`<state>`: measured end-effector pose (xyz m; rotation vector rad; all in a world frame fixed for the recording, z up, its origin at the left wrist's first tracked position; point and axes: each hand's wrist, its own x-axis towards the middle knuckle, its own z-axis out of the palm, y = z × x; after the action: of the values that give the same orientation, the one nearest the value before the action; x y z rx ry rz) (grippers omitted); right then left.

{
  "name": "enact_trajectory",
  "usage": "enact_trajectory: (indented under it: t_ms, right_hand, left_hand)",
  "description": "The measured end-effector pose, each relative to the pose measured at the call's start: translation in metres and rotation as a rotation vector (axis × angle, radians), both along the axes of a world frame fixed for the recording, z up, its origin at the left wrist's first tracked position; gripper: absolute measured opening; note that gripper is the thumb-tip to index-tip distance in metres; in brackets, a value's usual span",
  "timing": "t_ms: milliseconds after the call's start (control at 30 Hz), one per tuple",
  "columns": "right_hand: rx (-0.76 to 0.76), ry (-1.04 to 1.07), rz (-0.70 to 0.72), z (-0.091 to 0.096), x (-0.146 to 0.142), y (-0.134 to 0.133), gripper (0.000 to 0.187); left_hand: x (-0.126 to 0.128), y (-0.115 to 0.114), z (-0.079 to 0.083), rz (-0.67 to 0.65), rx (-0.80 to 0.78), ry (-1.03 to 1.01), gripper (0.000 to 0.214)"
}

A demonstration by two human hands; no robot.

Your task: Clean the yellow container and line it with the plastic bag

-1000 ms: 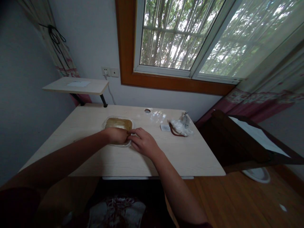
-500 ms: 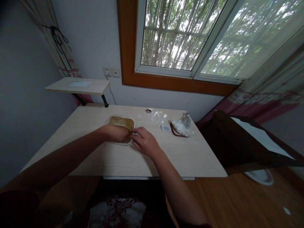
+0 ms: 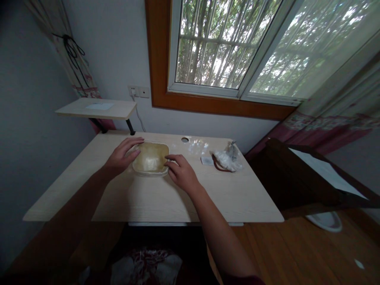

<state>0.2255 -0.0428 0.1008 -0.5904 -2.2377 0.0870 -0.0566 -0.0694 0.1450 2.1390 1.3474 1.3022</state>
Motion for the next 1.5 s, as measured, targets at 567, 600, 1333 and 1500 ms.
enact_trajectory:
  t_ms: [567,600,1333,1500]
  right_hand:
    - [-0.206,0.100,-0.047,-0.008,-0.009,0.023,0.036]
    - [-0.211,0.095,-0.042,-0.008,-0.010,0.024,0.037]
    - [-0.185,0.073,-0.096,-0.004,-0.003,0.031,0.039]
    - [-0.137,0.038,-0.144,-0.003,0.000,0.032,0.040]
  left_hand:
    - [-0.016,0.012,-0.092,-0.085,-0.366,-0.546,0.102]
    - [-0.015,0.012,-0.094,-0.071,-0.373,-0.548,0.101]
    - [-0.004,-0.007,-0.074,0.188,-0.513,-0.658,0.037]
    - [0.013,-0.006,-0.072,0.095,-0.685,-0.784,0.037]
